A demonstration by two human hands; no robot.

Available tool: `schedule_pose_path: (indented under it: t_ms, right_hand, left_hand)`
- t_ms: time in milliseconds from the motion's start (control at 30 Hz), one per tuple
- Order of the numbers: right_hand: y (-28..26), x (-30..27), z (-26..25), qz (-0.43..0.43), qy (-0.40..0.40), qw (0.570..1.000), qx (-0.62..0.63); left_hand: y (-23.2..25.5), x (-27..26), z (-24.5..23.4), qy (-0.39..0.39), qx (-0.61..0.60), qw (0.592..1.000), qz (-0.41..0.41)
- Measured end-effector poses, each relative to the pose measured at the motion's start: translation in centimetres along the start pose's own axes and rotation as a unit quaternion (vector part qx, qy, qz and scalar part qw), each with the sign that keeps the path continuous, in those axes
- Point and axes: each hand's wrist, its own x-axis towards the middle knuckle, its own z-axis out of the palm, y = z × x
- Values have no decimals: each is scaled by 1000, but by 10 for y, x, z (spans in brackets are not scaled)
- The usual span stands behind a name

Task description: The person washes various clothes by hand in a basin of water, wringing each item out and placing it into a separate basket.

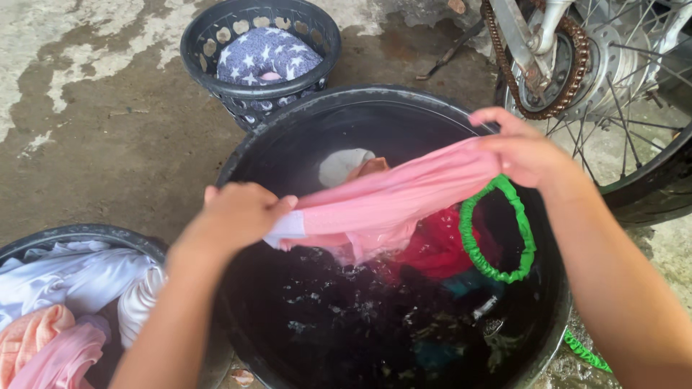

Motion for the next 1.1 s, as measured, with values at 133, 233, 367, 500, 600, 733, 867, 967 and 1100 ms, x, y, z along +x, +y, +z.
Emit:
schedule_pose_path:
  t_ms: [133,233,367,500,600,733,867,967,1100]
  right_hand:
    - [38,11,42,-130,-87,945,-288]
    - [82,18,79,-55,-96,867,-486]
    - [124,10,115,46,-40,794,-604]
    - [150,7,114,75,-35,757,-648]
    - [171,18,102,66,-62,777,-623]
    - [167,42,65,-3,-144,930,-338]
    - [99,31,16,18,-51,994,-94]
    - [56,16,6,-39,-17,999,-8]
    - [10,12,5,-188,-25,975,119]
  left_hand:
    - [34,28,60,-81,229,970,-30]
    - [53,36,94,-162,219,962,-22]
    - [57,37,139,-177,198,964,1]
    - [41,43,184,-185,183,965,10]
    - [29,46,207,-133,205,970,18]
    - [24,41,180,-172,200,965,-1]
    - [12,24,116,-173,104,978,-48]
    - [17,8,71,-125,52,989,-61]
    - [29,-1,14,-17,-24,995,-92]
